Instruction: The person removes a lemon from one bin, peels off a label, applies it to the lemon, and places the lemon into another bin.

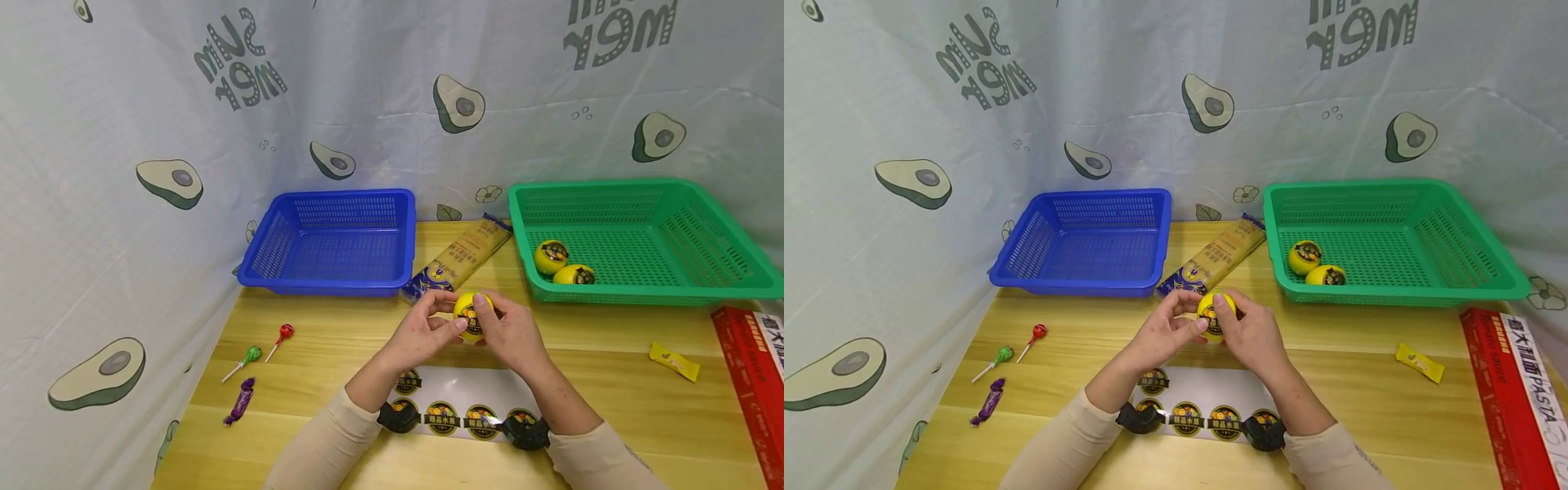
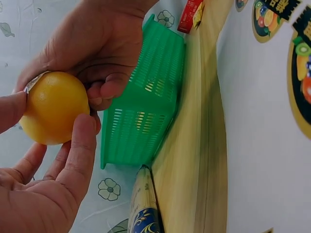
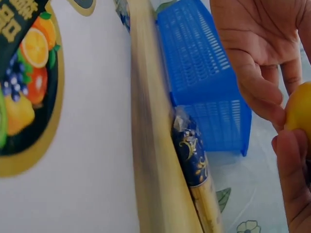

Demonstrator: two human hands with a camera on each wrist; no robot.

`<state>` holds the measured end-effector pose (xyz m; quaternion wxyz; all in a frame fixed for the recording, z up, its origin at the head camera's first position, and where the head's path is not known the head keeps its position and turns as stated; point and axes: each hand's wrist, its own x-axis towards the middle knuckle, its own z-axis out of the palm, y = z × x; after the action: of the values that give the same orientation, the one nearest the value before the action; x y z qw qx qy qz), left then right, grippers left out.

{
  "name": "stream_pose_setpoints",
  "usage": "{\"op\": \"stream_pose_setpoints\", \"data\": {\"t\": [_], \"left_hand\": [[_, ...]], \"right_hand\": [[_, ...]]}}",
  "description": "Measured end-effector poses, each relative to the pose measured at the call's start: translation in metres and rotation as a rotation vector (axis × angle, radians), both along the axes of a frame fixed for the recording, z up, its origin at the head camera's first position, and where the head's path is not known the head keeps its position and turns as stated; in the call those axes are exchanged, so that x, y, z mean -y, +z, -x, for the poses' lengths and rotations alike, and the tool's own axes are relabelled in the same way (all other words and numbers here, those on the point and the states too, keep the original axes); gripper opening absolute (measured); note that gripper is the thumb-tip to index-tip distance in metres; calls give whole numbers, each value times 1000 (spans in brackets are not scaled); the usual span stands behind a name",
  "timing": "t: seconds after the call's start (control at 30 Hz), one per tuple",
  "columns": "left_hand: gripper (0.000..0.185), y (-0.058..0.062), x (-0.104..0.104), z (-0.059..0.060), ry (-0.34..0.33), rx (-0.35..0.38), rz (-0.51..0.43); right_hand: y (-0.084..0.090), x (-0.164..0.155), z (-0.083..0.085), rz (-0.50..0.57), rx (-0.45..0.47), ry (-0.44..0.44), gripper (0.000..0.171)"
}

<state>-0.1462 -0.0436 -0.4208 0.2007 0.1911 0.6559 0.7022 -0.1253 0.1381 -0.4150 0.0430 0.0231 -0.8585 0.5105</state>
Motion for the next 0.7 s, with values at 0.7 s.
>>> {"op": "stream_pose_setpoints", "data": {"t": [0.7], "left_hand": [[38, -6, 5, -2, 104, -360, 515]], "right_hand": [[-20, 31, -13, 135, -266, -40, 18]]}}
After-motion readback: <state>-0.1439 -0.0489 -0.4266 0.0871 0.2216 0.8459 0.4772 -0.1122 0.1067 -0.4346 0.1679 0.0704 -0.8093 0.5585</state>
